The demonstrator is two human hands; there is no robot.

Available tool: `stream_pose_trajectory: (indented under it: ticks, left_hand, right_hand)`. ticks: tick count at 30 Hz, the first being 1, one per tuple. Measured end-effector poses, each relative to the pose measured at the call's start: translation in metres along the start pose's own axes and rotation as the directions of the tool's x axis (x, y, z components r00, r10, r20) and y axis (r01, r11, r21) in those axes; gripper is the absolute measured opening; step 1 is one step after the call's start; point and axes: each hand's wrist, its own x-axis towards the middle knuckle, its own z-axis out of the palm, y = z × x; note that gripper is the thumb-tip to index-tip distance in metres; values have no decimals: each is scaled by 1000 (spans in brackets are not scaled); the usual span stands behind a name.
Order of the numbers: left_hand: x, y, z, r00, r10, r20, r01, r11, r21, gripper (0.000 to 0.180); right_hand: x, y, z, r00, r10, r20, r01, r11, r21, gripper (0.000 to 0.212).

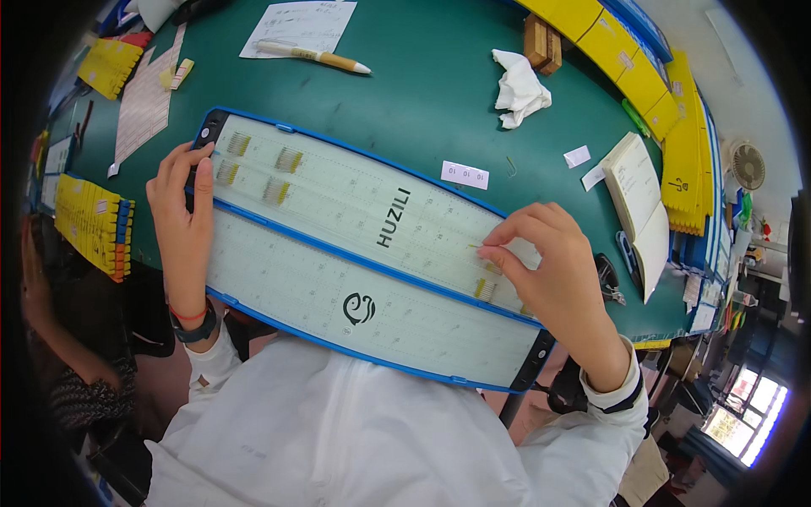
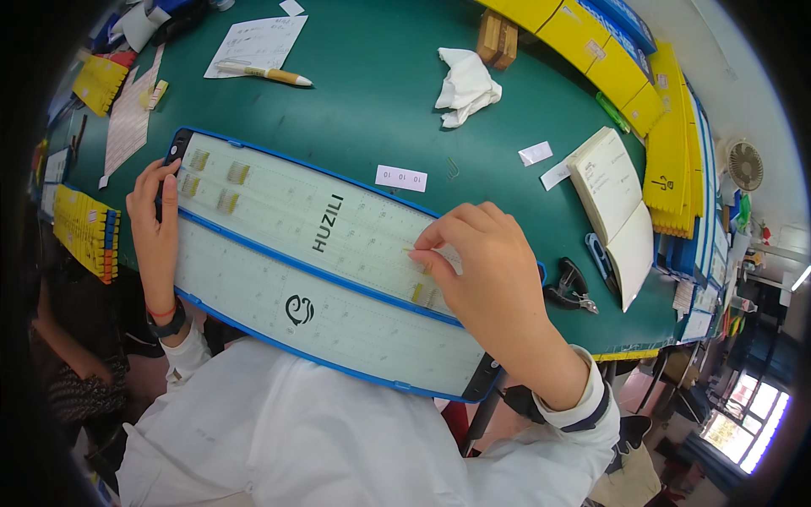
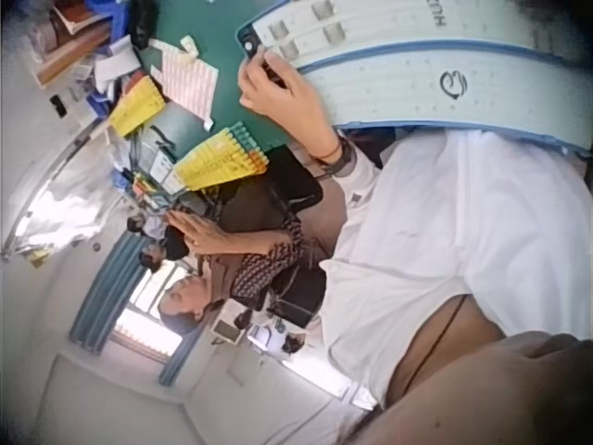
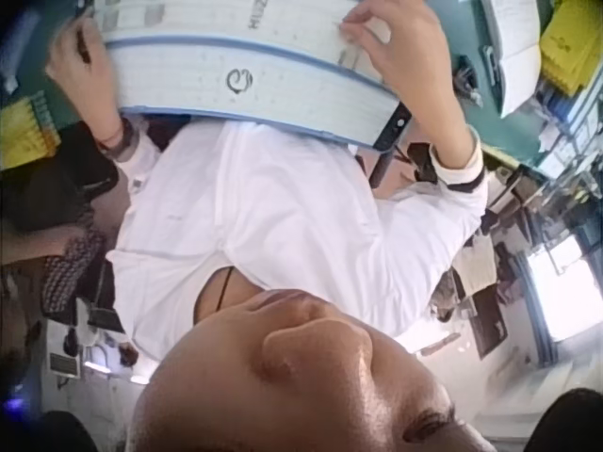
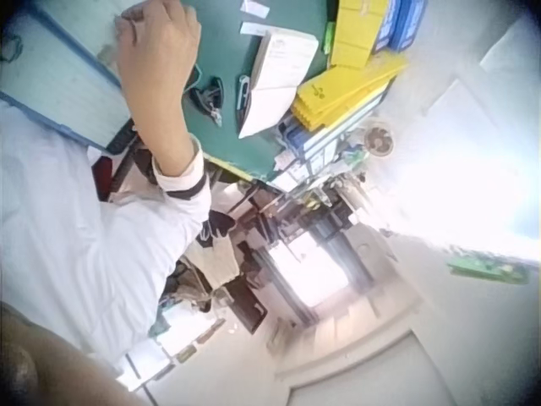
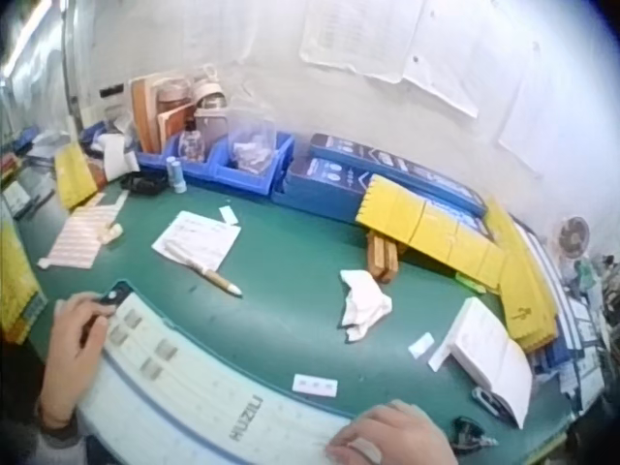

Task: Cutting individual electronic components from a template using a pair of snips.

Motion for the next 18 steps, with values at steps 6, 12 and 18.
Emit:
stream_pose_trajectory:
  ticks: [6, 12, 18]
  left_hand:
    - [1, 3, -4, 998, 33, -45, -33, 999, 12, 22]
    - [-4, 8, -3, 998, -16, -53, 14, 999, -37, 23]
    - [-4, 13, 0, 999, -52, -17, 50, 995, -90, 24]
  right_hand:
    - [2, -5, 16, 997, -46, -60, 42, 997, -70, 10]
    - [-7, -3, 16, 989, 35, -145, -47, 996, -80, 13]
    - [-11, -6, 20, 981, -91, -170, 32, 946, -322, 16]
